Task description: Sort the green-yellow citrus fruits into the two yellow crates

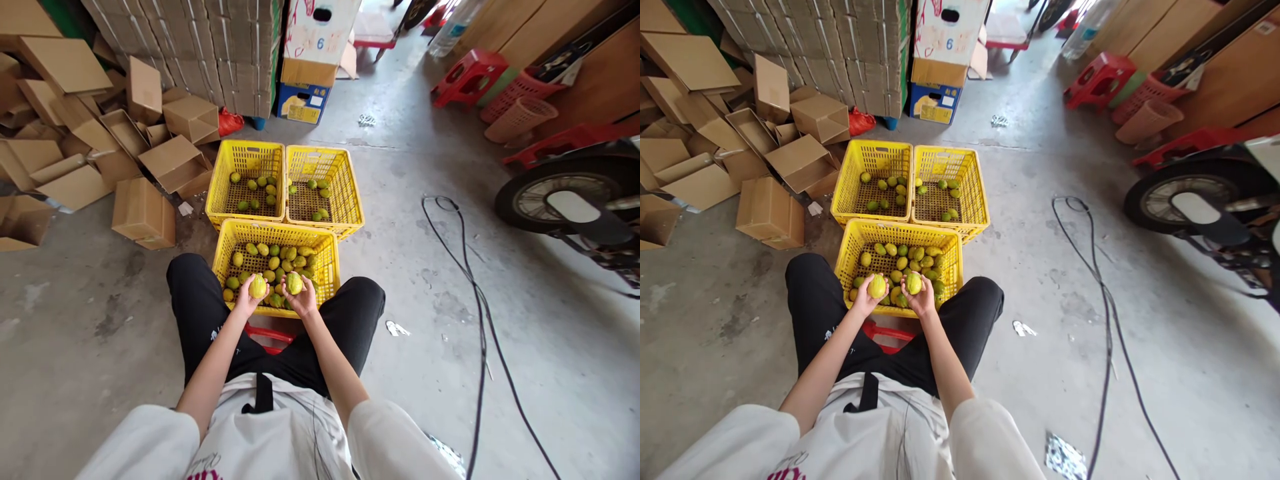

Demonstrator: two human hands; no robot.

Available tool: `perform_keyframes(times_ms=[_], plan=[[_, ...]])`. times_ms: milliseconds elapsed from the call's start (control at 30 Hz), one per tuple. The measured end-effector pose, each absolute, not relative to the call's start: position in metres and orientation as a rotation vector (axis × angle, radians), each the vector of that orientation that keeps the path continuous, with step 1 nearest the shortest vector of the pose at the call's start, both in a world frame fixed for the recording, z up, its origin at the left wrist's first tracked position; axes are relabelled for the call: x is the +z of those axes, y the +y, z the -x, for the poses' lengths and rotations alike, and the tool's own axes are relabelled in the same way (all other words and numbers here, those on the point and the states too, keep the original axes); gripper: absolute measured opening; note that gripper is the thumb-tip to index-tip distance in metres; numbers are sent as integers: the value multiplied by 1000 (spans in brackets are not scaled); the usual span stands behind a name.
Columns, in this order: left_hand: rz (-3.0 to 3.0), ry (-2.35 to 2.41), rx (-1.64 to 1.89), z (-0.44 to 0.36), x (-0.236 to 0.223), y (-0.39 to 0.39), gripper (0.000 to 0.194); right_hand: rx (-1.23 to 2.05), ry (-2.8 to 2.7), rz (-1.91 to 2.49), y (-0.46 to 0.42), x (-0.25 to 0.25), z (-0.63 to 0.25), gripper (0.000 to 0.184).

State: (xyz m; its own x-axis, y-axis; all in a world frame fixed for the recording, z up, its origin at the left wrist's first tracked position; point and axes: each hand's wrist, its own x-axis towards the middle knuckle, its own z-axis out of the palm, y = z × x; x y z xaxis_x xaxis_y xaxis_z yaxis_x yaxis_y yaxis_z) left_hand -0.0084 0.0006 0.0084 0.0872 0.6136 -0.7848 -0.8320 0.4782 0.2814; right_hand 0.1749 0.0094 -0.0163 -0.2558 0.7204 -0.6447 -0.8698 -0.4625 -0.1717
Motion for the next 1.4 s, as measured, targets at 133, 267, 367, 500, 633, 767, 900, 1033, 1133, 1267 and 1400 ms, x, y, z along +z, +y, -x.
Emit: perform_keyframes(times_ms=[133, 267, 367, 500, 633, 767, 900, 1033, 1133, 1267, 1400], plan=[[302, 1026, 1164, 9, 8, 2, 27, 1830, 331, 782, 10, -17, -175, 37], [393, 1039, 1216, 8, 9, 3, 33, 1813, 347, 747, 11, -20, -179, 42], [399, 1020, 1214, 8, 10, 4, 29, 1811, 371, 750, 12, -19, -181, 36], [320, 1048, 1177, 7, 13, 4, 15, 1796, 415, 765, 13, -15, -180, 23], [325, 1096, 1121, 3, 18, 3, 13, 1829, 343, 781, 11, -15, -179, 13], [355, 1093, 1104, 3, 18, 3, 15, 1876, 251, 747, 10, -20, -179, 19], [310, 1109, 1041, 6, 7, 4, 17, 1864, 286, 739, 9, -23, -179, 25], [184, 1106, 949, 4, -1, 2, 18, 1861, 325, 717, 10, -22, -179, 35], [184, 1063, 896, 3, -1, 1, 30, 1864, 340, 750, 12, -20, -178, 30], [204, 1034, 913, 3, 3, 0, 34, 1830, 374, 824, 13, -19, -178, 17], [137, 1021, 934, 3, 5, 1, 24, 1885, 342, 835, 13, -21, -179, 16]])
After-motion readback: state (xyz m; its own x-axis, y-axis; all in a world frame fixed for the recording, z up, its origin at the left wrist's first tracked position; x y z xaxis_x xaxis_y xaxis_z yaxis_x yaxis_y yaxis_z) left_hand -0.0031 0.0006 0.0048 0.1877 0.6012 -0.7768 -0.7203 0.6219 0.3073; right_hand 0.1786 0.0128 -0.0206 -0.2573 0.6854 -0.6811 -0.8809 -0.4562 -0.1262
